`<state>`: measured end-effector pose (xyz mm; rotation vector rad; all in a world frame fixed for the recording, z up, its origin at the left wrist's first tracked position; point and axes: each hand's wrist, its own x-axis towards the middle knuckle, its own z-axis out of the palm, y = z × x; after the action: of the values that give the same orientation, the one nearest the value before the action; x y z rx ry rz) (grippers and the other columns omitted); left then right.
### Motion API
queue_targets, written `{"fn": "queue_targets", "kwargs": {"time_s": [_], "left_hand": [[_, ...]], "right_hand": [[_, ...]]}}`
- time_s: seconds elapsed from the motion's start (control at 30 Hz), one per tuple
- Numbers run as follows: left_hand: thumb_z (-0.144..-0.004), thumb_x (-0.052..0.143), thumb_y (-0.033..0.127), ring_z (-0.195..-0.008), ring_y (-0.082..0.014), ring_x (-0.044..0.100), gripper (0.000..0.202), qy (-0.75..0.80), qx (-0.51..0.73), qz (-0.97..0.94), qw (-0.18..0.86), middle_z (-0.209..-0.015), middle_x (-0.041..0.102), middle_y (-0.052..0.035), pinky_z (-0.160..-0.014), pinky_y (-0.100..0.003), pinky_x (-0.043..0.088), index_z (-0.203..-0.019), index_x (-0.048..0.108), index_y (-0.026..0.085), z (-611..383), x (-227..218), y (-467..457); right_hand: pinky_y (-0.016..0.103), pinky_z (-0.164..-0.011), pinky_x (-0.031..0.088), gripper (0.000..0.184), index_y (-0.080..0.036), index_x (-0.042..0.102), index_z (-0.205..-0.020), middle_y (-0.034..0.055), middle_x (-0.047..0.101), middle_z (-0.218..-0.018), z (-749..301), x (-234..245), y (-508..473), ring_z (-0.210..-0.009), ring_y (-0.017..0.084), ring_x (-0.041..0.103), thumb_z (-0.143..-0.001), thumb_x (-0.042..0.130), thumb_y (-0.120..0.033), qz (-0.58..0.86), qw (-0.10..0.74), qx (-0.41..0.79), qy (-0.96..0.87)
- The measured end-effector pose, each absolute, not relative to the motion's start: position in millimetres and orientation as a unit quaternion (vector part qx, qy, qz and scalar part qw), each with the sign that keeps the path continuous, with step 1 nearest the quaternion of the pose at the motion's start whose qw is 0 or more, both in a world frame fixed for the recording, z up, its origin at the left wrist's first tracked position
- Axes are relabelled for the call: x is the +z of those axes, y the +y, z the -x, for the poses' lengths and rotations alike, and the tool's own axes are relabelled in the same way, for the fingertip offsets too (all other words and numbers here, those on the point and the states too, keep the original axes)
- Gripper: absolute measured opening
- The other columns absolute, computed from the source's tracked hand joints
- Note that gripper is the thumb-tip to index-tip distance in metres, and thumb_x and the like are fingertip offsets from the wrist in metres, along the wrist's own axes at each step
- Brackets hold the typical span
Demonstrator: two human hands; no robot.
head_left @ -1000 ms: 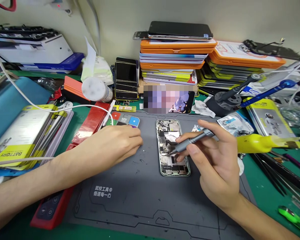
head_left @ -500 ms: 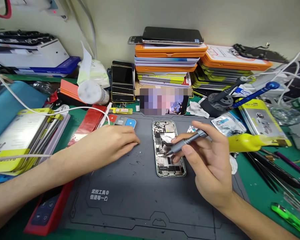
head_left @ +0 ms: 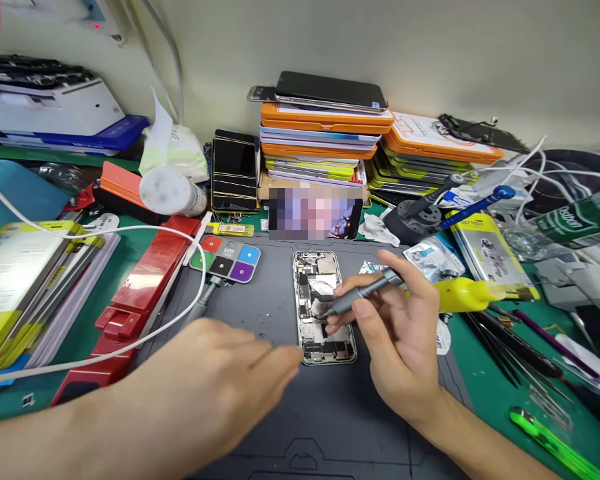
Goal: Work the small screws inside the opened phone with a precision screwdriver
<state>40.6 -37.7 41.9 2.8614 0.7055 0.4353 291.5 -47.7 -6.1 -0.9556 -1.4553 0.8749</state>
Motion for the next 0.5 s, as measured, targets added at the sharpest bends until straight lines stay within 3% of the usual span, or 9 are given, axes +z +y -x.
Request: {"fn": "queue_targets", "kwargs": {"time_s": [0.03,0.2,0.37,0.5], "left_hand": [[-0.121,0.030,0.019,-0.054,-0.0154,0.065,0.044,0.216,0.147,-0.962,0.074,-0.076,0.073,0.0036,-0.049,-0.035,0.043,-0.107,0.072,0.017,-44.8,41.6,-43.0],[-0.120,0.037,0.017,-0.058,-0.0170,0.067,0.038,0.179,0.115,-0.976,0.055,-0.082,0.076,0.0005,-0.047,-0.038,0.046,-0.143,0.064,0.003,-53.6,28.7,-53.8],[-0.116,0.050,0.020,-0.059,-0.0177,0.068,0.037,0.163,0.091,-0.981,0.050,-0.091,0.081,-0.0024,-0.044,-0.040,0.046,-0.145,0.063,0.001,-50.3,18.2,-54.6],[-0.115,0.052,0.021,-0.056,-0.0180,0.068,0.039,0.168,0.086,-0.981,0.049,-0.088,0.081,-0.0025,-0.042,-0.040,0.045,-0.147,0.061,-0.001,-51.9,17.0,-53.7]], "right_hand": [[0.030,-0.066,0.073,0.056,-0.040,0.043,-0.160,0.0030,0.070,-0.113,-291.0,-6.0,-47.9,-0.074,0.014,0.074,-0.112,0.053,-0.012,0.406,0.561,0.365,-0.622],[0.032,-0.070,0.073,0.063,-0.038,0.041,-0.163,0.0055,0.068,-0.114,-290.1,-7.2,-48.8,-0.089,0.017,0.073,-0.110,0.054,-0.008,0.397,0.549,0.331,-0.657],[0.035,-0.075,0.074,0.069,-0.037,0.039,-0.166,0.0080,0.067,-0.124,-293.0,-10.4,-51.8,-0.092,0.018,0.073,-0.107,0.051,-0.002,0.381,0.521,0.321,-0.694],[0.036,-0.077,0.074,0.075,-0.034,0.039,-0.167,0.0089,0.069,-0.124,-295.8,-13.3,-54.8,-0.099,0.020,0.075,-0.104,0.052,0.003,0.369,0.522,0.307,-0.705]]}}
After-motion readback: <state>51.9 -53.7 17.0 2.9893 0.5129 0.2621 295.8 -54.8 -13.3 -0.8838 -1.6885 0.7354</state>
